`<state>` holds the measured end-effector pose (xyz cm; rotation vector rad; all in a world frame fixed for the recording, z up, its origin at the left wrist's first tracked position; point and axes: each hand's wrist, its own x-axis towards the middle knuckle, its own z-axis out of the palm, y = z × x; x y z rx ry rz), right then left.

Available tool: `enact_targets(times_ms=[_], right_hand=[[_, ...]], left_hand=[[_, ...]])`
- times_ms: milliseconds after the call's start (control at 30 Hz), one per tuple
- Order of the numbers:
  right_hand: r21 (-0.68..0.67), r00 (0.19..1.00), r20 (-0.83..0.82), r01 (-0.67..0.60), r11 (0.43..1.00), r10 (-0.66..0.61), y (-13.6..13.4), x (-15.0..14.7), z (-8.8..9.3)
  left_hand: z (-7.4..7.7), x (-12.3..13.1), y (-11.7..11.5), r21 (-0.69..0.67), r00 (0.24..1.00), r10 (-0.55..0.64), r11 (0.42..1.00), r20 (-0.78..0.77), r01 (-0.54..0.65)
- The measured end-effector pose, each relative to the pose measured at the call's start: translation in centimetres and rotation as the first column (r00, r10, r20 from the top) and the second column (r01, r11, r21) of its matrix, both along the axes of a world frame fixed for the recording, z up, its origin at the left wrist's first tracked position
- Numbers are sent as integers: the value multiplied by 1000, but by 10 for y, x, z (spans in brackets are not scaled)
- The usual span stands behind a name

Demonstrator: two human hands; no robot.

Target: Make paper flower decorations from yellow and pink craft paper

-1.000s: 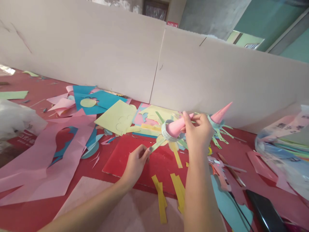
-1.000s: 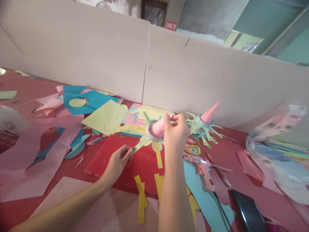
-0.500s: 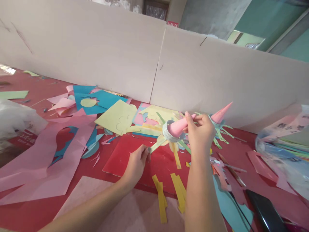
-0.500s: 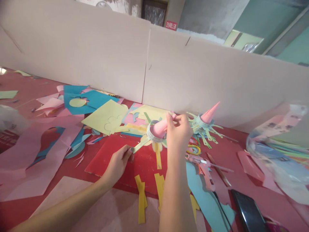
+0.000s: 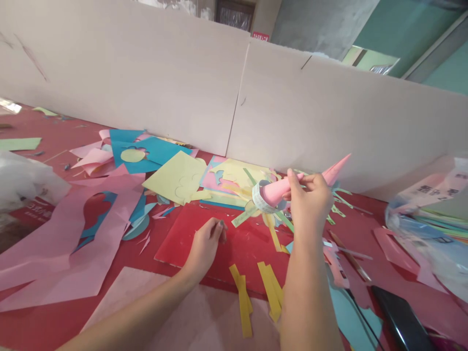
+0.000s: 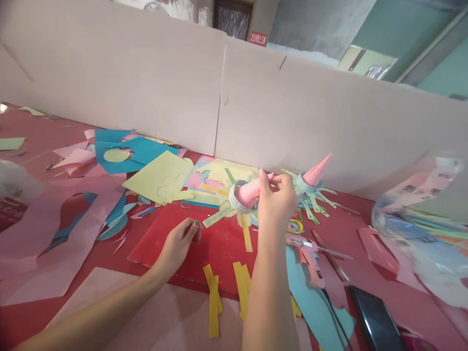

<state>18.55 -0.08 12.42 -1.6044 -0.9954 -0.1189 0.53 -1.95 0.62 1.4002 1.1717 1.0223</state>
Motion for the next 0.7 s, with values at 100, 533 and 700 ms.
enact_targets(times_ms=[100, 533, 700], right_hand=[[-2, 1000, 1, -11, 1000, 11, 0, -3, 1], [-43, 989, 83, -118, 992, 122, -2, -39, 3], [-67, 981, 102, -157, 985, 164, -2, -51, 0]], left_hand=[[3, -1, -1, -46, 999, -6, 999, -46, 4], [1, 11, 0, -88, 889, -167, 971, 427, 224], [10, 7, -2, -163, 899, -117, 966, 421, 203]])
